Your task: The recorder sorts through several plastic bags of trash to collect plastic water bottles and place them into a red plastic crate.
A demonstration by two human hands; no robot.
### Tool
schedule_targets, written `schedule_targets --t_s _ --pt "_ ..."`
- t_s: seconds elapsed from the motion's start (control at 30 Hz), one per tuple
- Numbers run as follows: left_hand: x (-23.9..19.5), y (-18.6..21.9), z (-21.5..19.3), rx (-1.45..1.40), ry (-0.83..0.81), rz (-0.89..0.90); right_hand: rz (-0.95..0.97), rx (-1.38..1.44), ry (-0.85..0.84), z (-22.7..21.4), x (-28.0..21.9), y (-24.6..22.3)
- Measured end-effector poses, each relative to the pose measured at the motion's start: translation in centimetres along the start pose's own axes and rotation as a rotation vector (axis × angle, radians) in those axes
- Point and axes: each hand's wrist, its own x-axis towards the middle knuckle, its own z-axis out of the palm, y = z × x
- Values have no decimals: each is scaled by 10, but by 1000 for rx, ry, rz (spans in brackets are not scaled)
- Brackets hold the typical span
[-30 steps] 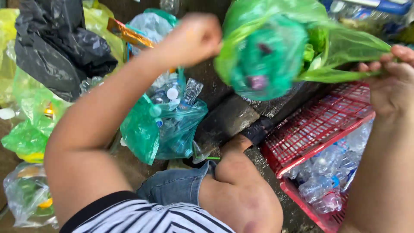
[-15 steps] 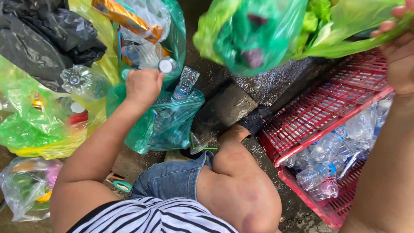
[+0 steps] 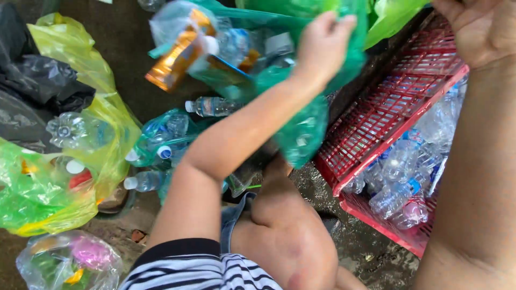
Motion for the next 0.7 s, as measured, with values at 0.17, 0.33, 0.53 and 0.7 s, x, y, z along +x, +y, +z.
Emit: schedule_targets --t_s 0.17,0.33,0.53,0.7 --pt "-12 -12 100 58 -89 174 111 -631 228 -115 -54 49" --pt "-17 -28 79 365 -477 221 -116 -1084 397 70 -78 -24" --pt "-20 20 -79 604 -617 281 -98 -1266 -46 260 -114 -20" --pt "-33 -11 -167 678 -442 409 6 -1473 78 271 -138 69"
